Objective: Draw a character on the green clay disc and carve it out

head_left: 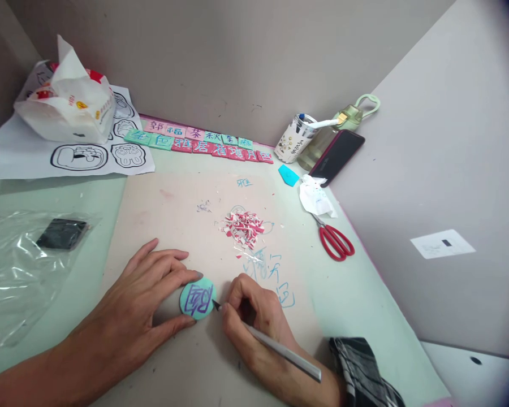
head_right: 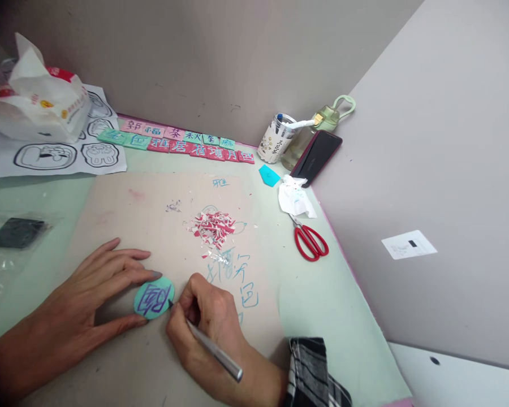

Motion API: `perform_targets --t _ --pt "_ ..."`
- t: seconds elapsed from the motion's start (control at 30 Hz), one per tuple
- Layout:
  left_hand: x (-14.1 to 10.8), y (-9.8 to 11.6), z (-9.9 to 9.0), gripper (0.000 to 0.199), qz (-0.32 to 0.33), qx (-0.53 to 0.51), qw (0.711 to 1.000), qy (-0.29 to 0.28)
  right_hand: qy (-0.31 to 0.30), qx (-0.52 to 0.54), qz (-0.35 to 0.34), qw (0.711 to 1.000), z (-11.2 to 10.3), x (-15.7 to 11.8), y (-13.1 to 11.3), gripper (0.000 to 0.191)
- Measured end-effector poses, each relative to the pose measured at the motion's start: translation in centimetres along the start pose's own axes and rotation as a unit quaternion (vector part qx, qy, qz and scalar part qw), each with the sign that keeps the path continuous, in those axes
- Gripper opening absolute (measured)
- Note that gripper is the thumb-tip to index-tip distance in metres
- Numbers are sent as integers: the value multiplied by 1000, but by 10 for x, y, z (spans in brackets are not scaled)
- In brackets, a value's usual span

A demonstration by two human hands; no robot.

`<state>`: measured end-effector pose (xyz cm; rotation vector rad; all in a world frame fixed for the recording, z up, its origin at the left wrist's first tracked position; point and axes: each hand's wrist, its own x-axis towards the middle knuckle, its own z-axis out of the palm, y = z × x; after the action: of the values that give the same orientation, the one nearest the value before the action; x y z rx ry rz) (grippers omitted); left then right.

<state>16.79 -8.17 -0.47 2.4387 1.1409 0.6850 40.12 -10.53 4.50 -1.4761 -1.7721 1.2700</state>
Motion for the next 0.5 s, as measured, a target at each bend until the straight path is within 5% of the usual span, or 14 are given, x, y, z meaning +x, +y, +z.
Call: perform_targets --t 0.5 --pt "-1 5 3 37 -27 -28 999 27 -2 14 -8 1000 3 -2 -4 17"
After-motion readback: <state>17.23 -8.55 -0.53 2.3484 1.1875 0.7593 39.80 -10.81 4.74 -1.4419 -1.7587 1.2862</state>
